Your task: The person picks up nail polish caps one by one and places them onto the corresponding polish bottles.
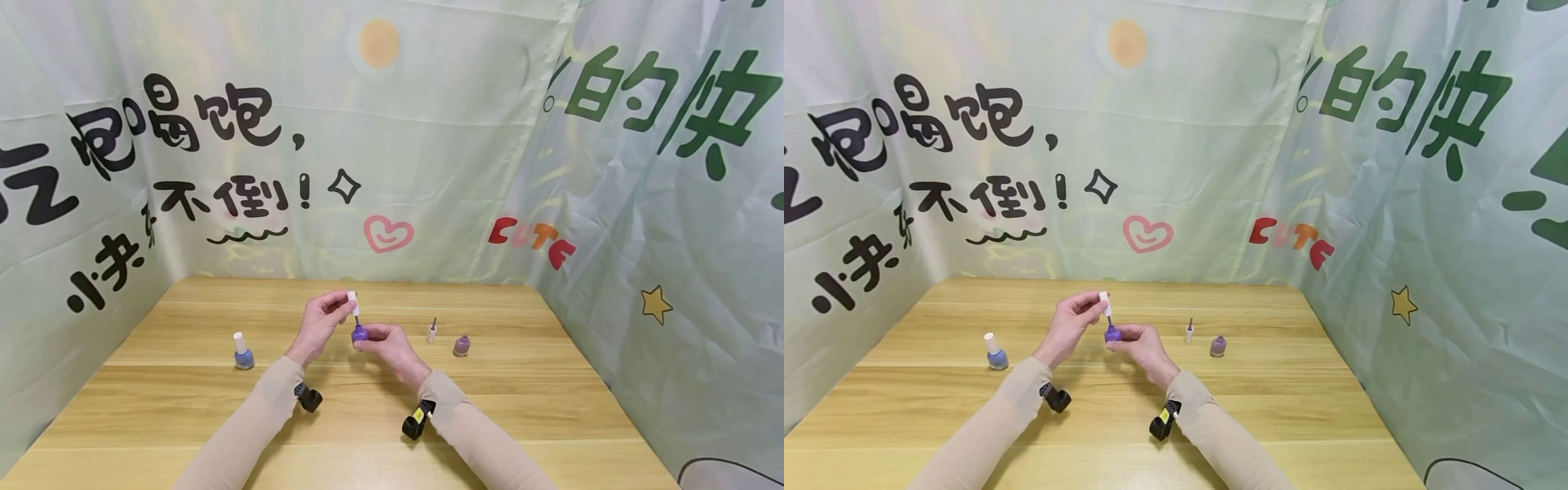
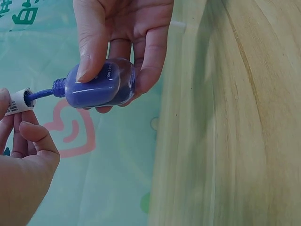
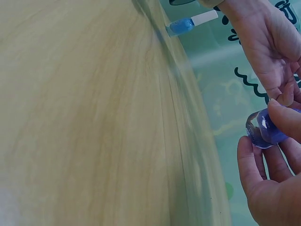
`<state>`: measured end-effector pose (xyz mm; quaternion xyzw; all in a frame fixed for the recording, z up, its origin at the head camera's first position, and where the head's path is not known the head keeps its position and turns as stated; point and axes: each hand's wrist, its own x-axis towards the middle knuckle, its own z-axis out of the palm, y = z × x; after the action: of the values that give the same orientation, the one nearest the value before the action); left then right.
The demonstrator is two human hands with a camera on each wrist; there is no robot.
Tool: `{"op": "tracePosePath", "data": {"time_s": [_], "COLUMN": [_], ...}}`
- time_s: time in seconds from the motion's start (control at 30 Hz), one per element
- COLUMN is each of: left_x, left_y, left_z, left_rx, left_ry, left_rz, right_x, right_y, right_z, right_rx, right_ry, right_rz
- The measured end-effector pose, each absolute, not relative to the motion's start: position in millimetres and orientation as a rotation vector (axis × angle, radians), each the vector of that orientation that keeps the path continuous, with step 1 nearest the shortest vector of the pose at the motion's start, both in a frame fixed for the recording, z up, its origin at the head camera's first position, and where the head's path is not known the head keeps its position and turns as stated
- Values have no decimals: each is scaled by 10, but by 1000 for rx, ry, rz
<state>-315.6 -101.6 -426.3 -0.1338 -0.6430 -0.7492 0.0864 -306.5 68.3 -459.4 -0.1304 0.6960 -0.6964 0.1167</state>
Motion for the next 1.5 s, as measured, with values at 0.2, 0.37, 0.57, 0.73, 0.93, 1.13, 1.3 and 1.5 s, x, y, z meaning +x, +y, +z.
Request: {"op": "tracePosePath", "data": {"time_s": [0.2,0.37,0.57,0.73,0.93,1.13,1.3,1.5], "left_x": [-3134,-3132,-3132,-3136,-3144,-3145,-3149,-3142], "left_y": [-1014,-1013,-1014,-1009,-1008,-1013,-1012,-1003], "left_z": [-4255,-4260,-4281,-4287,-4298,-4324,-4340,-4355], "left_rx": [-432,-447,-460,-452,-444,-459,-466,-429], "left_ry": [-1941,-1943,-1957,-1954,-1939,-1950,-1946,-1957], "left_rz": [-2209,-2196,-2171,-2185,-2200,-2194,-2203,-2205], "right_x": [-3059,-3063,-3062,-3054,-3053,-3063,-3065,-3058], "right_y": [678,674,674,674,670,670,673,677], "right_z": [-4585,-4578,-4557,-4543,-4542,-4560,-4560,-4545], "right_rx": [-388,-387,-387,-379,-365,-356,-371,-383], "right_ry": [2035,2024,2032,2031,2019,2004,2009,2010], "right_rz": [-2049,-2057,-2052,-2052,-2060,-2070,-2069,-2061]}}
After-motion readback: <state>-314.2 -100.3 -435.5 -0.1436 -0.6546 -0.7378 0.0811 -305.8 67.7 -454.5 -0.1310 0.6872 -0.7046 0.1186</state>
